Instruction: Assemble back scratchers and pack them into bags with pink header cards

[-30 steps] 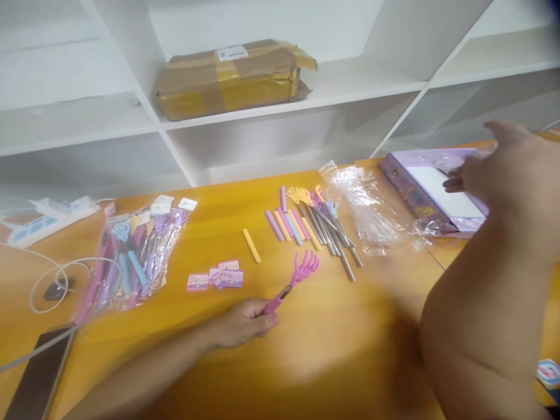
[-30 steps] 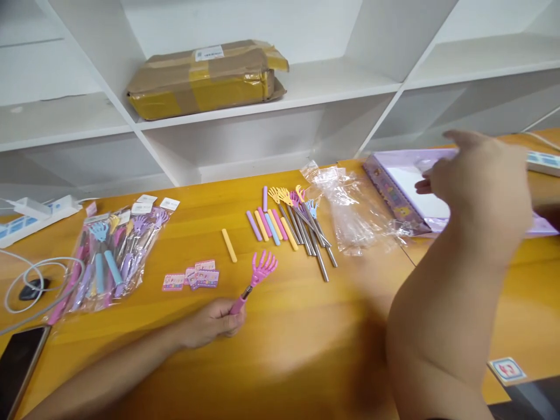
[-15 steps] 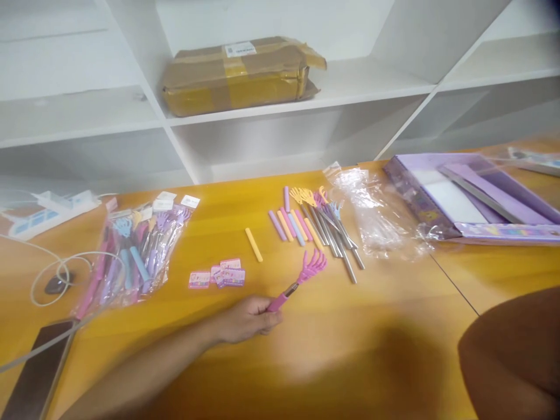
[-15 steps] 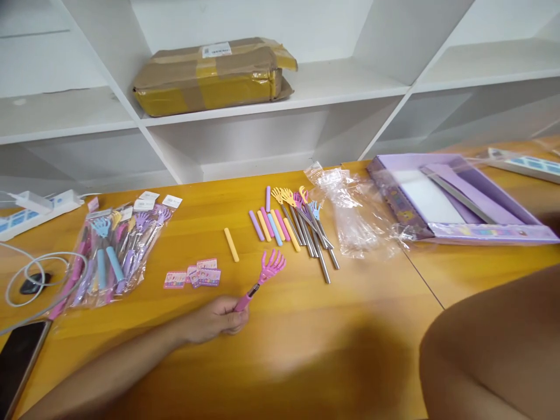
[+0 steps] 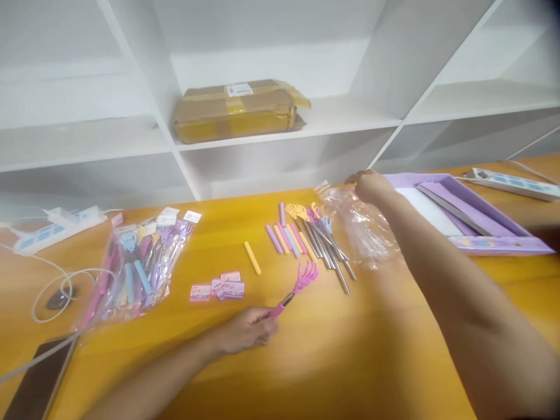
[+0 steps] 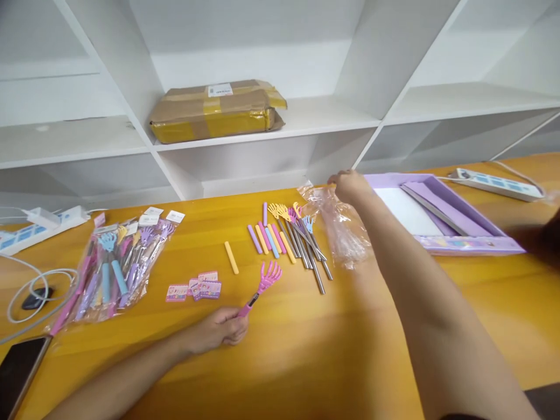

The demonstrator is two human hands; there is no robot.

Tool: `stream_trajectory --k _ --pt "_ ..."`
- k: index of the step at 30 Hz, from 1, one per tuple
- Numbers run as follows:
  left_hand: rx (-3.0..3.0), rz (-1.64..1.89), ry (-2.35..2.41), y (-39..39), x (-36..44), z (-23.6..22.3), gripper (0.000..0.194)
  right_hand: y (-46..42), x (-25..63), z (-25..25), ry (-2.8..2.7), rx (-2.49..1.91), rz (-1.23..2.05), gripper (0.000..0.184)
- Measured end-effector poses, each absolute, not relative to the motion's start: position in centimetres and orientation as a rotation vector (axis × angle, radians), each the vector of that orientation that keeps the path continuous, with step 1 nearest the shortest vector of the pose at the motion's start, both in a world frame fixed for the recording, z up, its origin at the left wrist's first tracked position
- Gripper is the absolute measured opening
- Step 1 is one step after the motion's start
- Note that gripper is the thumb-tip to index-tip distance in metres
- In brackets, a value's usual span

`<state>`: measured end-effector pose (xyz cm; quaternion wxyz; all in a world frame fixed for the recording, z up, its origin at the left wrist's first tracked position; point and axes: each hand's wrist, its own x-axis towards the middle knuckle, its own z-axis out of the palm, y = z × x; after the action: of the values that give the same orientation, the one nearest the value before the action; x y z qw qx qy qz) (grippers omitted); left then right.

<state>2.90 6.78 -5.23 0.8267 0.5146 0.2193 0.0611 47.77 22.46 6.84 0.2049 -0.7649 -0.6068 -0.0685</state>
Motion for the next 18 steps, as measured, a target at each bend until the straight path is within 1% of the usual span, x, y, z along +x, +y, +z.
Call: stream_trajectory --k 1,4,5,7,8,9,10,11,12,14,16,18 --pt "1.068 0.156 0.444 6.7 3.0 -5.2 0.062 21.8 47.4 6.6 -1.674 -2.095 -0.218 0.026" --pt "1.057 0.226 0.458 6.2 3.1 -5.0 0.058 19.1 45.5 6.4 -1.656 -2.015 -0.233 0.036" --pt "1.077 0.264 0.485 6.0 3.1 -4.9 0.057 17.8 44.3 6.0 -1.665 -1.992 -0.215 0.035" --pt "1.158 0.356 0.546 5.8 3.0 -4.7 0.054 14.5 40.8 4.6 -1.725 -1.932 -0.065 0.028" --pt "1.225 0.396 0.586 5.7 3.0 -4.6 0.052 12.6 38.7 3.5 -1.773 -1.877 0.068 0.026" --pt "1.324 0.430 0.645 5.7 2.9 -4.6 0.049 10.6 36.4 2.3 -1.804 -1.718 0.363 0.022" --pt "1.460 0.457 0.718 5.7 2.9 -4.6 0.045 8.7 34.0 1.0 -1.861 -1.530 0.662 0.013" --pt "1.628 0.478 0.794 5.7 3.0 -4.7 0.039 6.9 31.7 -0.2 -1.910 -1.388 0.875 0.006" --pt "1.820 0.497 0.860 5.7 3.0 -4.9 0.034 5.3 29.7 -1.2 -1.916 -1.313 1.022 0.011" --pt "2.216 0.522 0.910 5.6 3.1 -5.3 0.029 3.1 26.4 -2.7 -1.793 -1.260 1.264 0.028" --pt "2.512 0.521 0.877 5.4 3.2 -5.7 0.034 2.2 24.5 -3.2 -1.587 -1.265 1.411 0.047" --pt "2.673 0.487 0.863 5.3 3.2 -5.9 0.034 2.0 23.8 -3.2 -1.439 -1.284 1.466 0.059"
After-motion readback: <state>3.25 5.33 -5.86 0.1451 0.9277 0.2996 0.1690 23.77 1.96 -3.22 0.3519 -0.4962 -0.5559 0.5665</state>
